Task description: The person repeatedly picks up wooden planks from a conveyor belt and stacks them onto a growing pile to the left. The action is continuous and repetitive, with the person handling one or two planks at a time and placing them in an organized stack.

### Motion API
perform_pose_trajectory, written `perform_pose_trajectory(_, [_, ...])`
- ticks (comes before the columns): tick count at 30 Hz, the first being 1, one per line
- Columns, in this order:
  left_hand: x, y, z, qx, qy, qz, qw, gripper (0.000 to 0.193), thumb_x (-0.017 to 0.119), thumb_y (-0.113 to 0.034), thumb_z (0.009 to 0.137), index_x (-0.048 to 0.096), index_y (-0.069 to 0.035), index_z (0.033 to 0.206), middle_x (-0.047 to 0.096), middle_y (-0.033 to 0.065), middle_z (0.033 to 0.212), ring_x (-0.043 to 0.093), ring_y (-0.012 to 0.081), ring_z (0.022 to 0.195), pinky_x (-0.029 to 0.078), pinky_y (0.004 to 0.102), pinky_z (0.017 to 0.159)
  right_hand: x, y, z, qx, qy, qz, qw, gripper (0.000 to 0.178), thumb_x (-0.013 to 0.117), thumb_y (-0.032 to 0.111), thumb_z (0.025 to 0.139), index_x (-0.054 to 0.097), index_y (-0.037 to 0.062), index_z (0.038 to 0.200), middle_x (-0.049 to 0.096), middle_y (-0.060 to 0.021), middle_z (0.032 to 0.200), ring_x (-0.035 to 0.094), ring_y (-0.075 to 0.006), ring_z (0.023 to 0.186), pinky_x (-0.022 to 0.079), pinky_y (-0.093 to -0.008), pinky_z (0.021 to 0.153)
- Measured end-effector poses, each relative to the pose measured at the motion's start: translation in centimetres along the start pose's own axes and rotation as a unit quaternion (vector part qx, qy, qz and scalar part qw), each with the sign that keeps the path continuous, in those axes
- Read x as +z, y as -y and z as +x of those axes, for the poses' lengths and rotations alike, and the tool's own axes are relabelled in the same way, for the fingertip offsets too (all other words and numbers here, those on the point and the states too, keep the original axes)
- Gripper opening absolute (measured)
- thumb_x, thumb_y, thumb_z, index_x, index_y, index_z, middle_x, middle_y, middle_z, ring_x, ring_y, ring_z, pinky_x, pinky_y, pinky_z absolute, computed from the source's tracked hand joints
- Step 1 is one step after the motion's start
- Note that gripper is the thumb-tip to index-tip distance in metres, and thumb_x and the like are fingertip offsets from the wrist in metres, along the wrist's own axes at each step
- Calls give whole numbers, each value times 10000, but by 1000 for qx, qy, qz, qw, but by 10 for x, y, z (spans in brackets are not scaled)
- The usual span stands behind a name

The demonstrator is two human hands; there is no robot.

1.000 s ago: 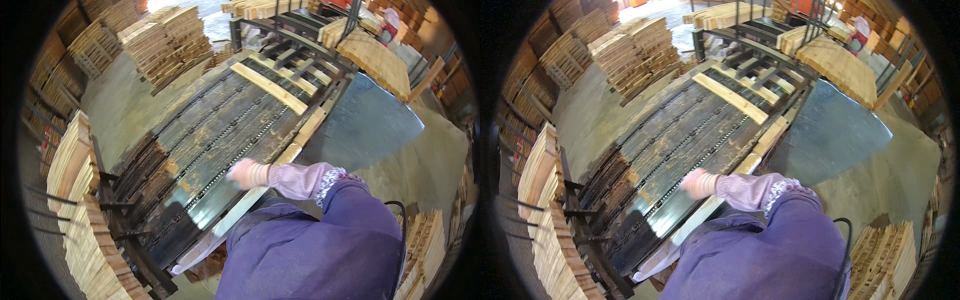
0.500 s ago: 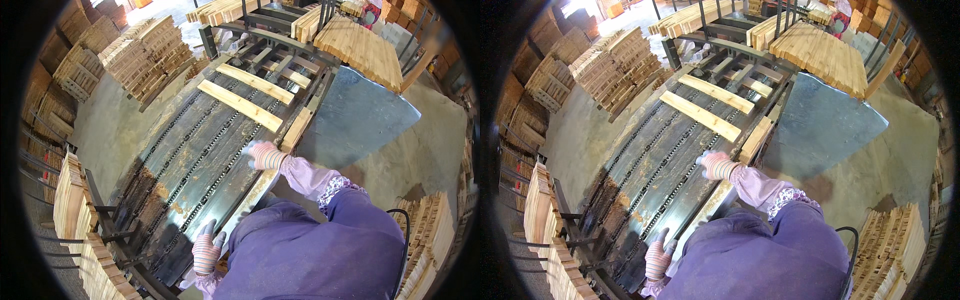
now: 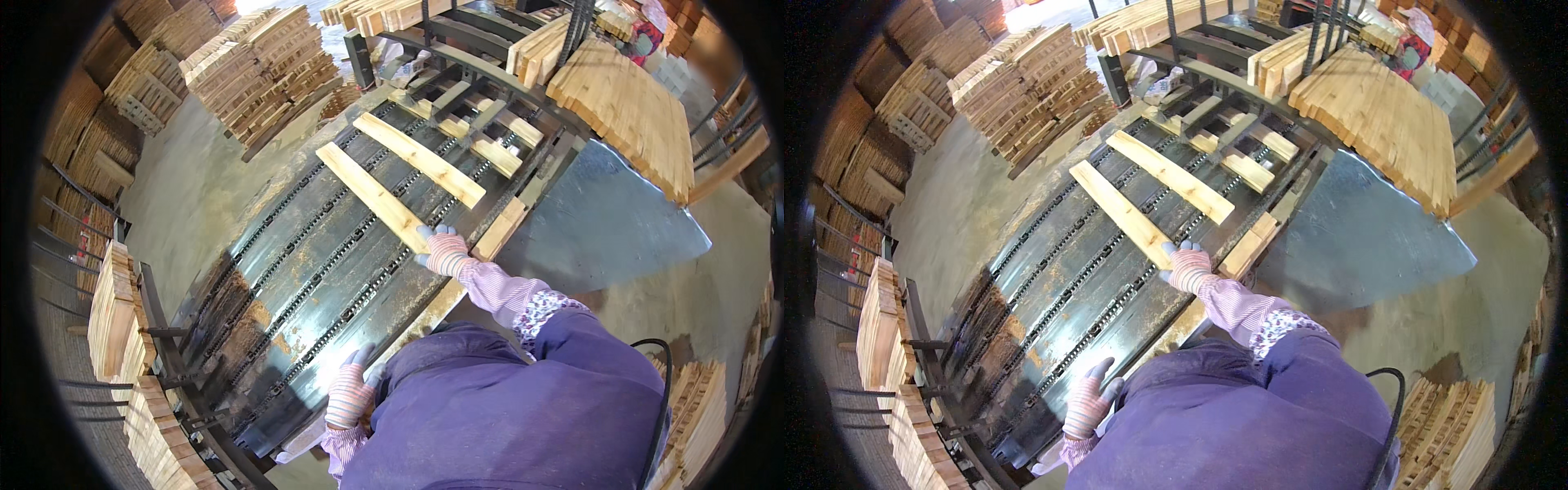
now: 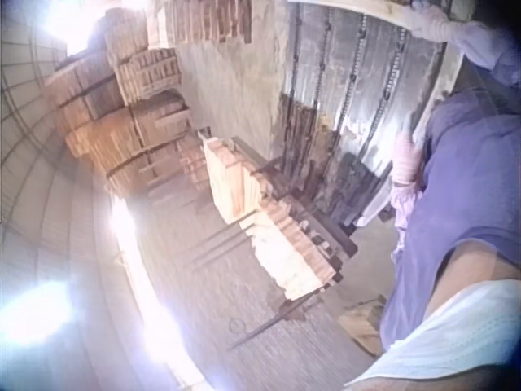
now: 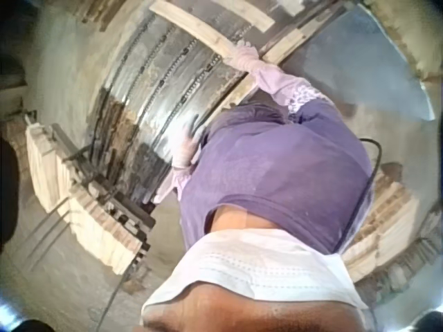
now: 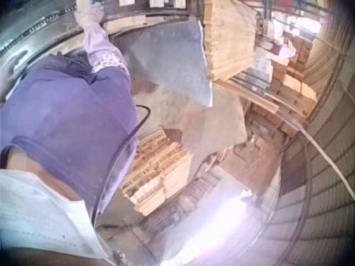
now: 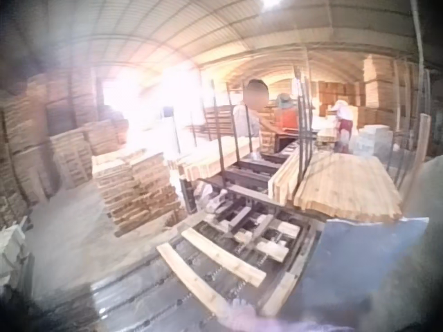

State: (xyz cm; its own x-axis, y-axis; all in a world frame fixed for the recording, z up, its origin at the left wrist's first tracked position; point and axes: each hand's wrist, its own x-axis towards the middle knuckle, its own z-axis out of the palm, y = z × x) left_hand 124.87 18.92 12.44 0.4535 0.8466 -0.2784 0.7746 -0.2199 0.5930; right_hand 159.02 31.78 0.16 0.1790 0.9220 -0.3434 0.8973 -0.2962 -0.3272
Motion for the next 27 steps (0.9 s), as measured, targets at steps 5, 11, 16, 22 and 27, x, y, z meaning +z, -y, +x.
perform_pose_trajectory(5, [21,-13,50,2,6,-74,997,581,725,-386,976,594,-85,1455,688,213,1314,672,359,1195,531,463,1008,-3,-22,26,47,269,729,627,606,656,303,1018,441,121,1555,597,-118,1429,629,-290,1253,578,-583,951])
perform_pose_trajectory(11, [49,-25,125,-55,-5,-394,917,692,618,-460,1059,445,-20,1564,630,175,1397,596,278,1289,480,349,1066,-37,-24,31,-78,343,703,618,501,675,56,955,574,3,1443,707,-130,1261,688,-255,1135,575,-403,960])
perform_pose_trajectory(16, [83,-49,191,-95,-53,-719,686,940,698,-693,905,450,-51,1545,610,144,1415,642,298,1223,544,490,1007,-30,-18,27,-221,361,595,684,530,723,148,962,566,-35,1434,720,-117,1251,684,-201,1103,562,-356,945])
perform_pose_trajectory(22, [116,-43,206,-180,-117,-678,703,576,789,-284,929,552,-16,1380,705,114,1194,718,266,1052,606,413,909,-89,-33,53,-226,242,172,928,425,811,372,841,753,114,1174,762,-182,1144,724,-355,1083,566,-444,944])
perform_pose_trajectory(27, [129,-52,213,-211,-132,-659,710,551,760,-250,942,540,-31,1397,696,87,1164,718,236,1024,609,395,885,-91,-97,130,-113,-52,-57,991,763,787,449,838,510,190,1501,438,-222,1518,381,-408,1444,294,-596,1185])
